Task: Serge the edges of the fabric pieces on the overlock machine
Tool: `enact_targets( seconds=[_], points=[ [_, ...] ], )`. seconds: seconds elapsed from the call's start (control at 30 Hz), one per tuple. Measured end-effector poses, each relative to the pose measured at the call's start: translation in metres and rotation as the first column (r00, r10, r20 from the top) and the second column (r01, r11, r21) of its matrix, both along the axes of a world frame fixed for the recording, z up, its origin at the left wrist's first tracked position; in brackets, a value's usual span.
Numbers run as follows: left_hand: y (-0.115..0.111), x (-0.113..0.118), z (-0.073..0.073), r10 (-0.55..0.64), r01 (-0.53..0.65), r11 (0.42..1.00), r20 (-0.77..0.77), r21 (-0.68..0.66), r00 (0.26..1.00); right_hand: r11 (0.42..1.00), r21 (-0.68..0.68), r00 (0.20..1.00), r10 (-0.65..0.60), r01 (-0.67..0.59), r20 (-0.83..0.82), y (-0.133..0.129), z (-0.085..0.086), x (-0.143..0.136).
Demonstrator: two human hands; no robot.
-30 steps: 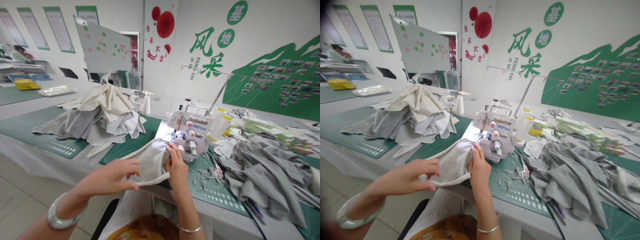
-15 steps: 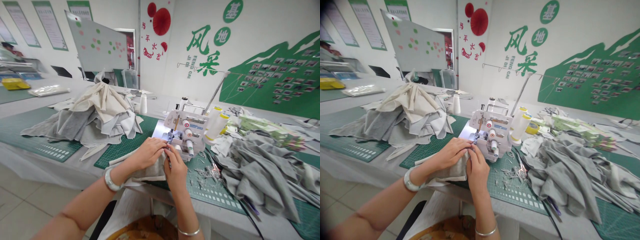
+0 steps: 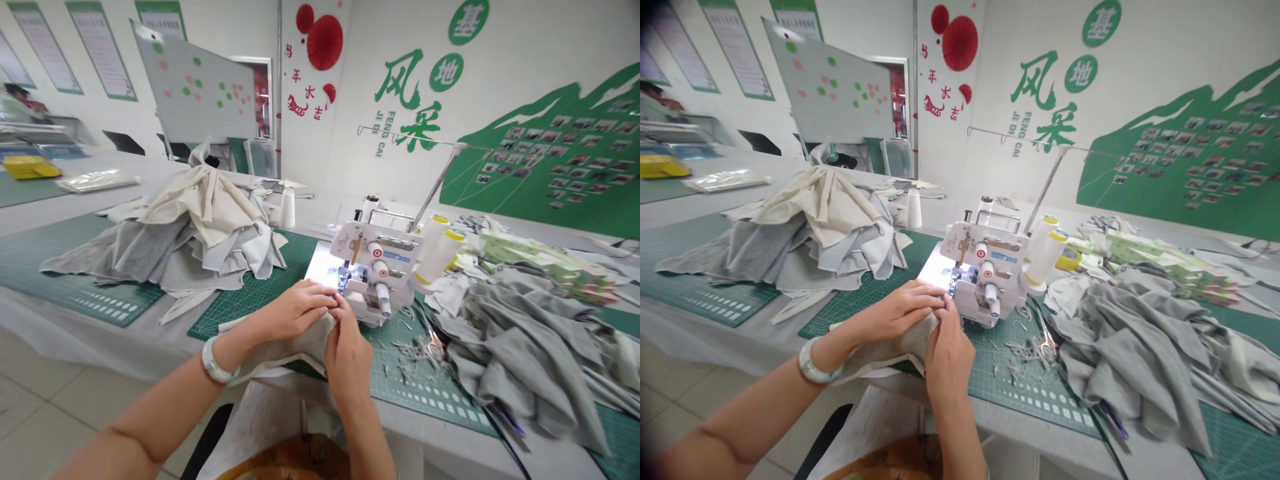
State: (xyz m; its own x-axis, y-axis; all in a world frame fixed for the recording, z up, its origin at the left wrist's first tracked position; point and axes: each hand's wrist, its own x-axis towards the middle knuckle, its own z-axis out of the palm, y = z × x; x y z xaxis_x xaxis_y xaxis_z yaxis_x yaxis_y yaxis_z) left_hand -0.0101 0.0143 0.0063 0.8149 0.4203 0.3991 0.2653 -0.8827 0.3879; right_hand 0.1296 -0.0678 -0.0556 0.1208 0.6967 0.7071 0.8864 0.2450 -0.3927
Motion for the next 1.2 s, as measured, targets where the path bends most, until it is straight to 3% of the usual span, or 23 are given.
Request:
enact_targets(
  seconds=[0.33, 0.73, 0.97, 1.2],
  points=[
    [0.008, 0.006, 0.001, -0.003, 0.007, 0.997, -0.055, 0.077, 0.999, 0.989, -0.023, 0.986, -0.144, 0.146, 0.082, 0.002, 0.004, -0.001],
    [0.011, 0.004, 0.001, -0.021, 0.026, 0.994, -0.053, 0.102, 0.998, 0.981, -0.119, 0.984, -0.142, 0.154, 0.105, 0.002, 0.006, -0.005],
    [0.012, 0.004, 0.002, -0.028, 0.034, 0.994, -0.065, 0.104, 0.998, 0.952, -0.247, 0.982, -0.157, 0.178, 0.104, -0.003, 0.008, -0.006],
    [0.011, 0.006, 0.0, 0.014, -0.004, 0.991, -0.075, 0.136, 0.997, 0.975, -0.154, 0.987, -0.15, 0.158, 0.064, -0.008, 0.017, -0.001]
  ],
)
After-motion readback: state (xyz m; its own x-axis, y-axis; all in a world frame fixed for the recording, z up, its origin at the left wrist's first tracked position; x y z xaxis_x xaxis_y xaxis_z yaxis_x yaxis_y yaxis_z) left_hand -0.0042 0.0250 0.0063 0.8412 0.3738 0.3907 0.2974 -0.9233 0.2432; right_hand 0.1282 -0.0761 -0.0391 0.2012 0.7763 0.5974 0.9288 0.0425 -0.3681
